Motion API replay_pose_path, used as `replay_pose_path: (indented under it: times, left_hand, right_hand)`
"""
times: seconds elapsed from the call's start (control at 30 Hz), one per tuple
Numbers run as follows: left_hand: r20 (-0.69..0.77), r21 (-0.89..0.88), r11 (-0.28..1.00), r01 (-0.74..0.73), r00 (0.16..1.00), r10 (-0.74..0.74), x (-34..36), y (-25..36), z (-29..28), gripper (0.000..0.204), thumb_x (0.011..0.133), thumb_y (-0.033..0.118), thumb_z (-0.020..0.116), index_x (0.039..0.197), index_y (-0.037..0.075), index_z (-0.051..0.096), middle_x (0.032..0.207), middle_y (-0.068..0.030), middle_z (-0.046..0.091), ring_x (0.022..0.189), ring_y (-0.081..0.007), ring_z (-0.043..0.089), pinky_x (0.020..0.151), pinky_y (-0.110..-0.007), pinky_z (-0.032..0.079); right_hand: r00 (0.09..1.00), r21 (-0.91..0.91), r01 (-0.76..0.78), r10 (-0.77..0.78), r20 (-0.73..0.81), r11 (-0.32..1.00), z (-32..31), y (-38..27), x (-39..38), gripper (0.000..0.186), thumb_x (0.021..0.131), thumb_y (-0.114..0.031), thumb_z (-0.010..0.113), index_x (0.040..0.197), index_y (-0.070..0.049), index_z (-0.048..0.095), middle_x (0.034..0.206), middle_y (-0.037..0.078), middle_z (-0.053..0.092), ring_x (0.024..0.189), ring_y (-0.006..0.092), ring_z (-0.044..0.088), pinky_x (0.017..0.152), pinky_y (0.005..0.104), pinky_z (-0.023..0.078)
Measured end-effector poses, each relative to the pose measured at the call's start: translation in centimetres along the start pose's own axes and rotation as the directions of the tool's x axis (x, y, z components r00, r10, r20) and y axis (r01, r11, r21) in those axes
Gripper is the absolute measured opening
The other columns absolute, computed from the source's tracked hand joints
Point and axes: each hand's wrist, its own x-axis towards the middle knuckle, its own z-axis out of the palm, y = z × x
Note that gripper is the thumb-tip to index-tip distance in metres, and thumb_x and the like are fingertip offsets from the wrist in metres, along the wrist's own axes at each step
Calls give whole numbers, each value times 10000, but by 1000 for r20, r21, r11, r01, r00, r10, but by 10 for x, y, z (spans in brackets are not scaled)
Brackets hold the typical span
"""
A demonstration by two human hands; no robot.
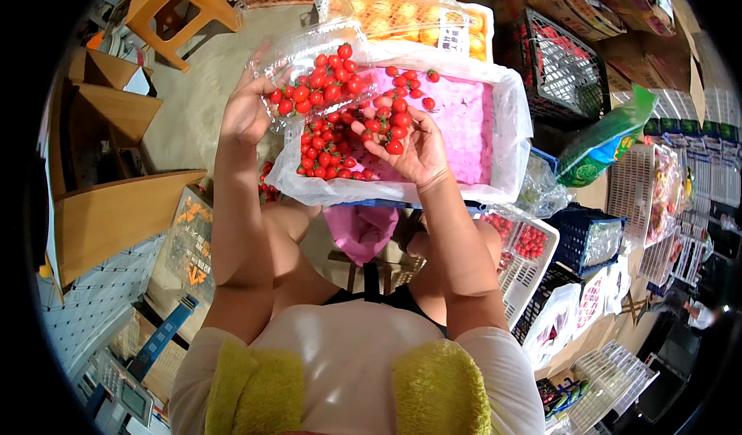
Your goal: The person sits on the floor and transfers small red fruits from a large pink-lined container into clear plastic clamshell containers. They arrange the fruit by hand, fill the containers, and place them into a white basket. The person also handles a container of green fruits.
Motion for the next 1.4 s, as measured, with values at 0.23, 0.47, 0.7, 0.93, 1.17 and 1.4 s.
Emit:
replay_pose_path:
  times: [0.23,0.47,0.7,0.93,1.17,1.4]
  left_hand:
    - [28,-85,992,91,996,-89,-5,-3,16,724,774,-100,353,1447,162,303,1422,-174,302,1313,-305,389,962,-397,468]
    - [56,34,999,27,998,-28,1,-18,9,707,762,-117,361,1440,72,298,1360,-164,419,1254,-292,465,989,-365,452]
    - [217,11,993,114,970,-113,-7,-32,36,670,724,-114,408,1377,34,405,1287,-89,521,1189,-210,508,985,-312,430]
    - [224,45,985,164,960,-170,-12,-29,45,776,716,-101,375,1470,64,290,1396,-112,438,1224,-282,512,953,-324,477]
    - [163,-59,954,295,945,-282,-17,-30,52,749,671,-116,390,1392,86,386,1305,-93,491,1162,-246,527,897,-290,473]
    - [253,9,967,256,935,-250,-13,-33,51,783,707,-125,368,1453,108,337,1342,-67,472,1163,-174,529,659,-222,480]
  right_hand:
    - [986,55,142,-146,75,988,27,-4,-3,423,938,-284,441,1271,-40,533,1370,248,460,1305,511,356,994,614,416]
    - [981,37,145,-149,122,989,52,1,-1,424,949,-276,439,1268,-18,546,1398,226,443,1338,500,308,1057,609,347]
    - [996,-476,74,-93,-16,876,77,-9,16,411,970,-379,456,1216,-73,578,1253,129,585,1206,296,536,927,447,510]
    - [972,-990,-105,-202,-123,96,103,-12,9,430,880,-120,658,1291,-88,536,955,-24,638,728,51,521,606,209,429]
    - [980,-994,3,-196,-18,106,94,-10,4,499,830,68,488,1309,-71,505,1159,56,592,974,133,605,722,233,497]
    - [831,-772,327,-555,-40,545,105,2,9,379,805,59,509,1171,-38,506,1174,105,563,1084,204,549,893,320,471]
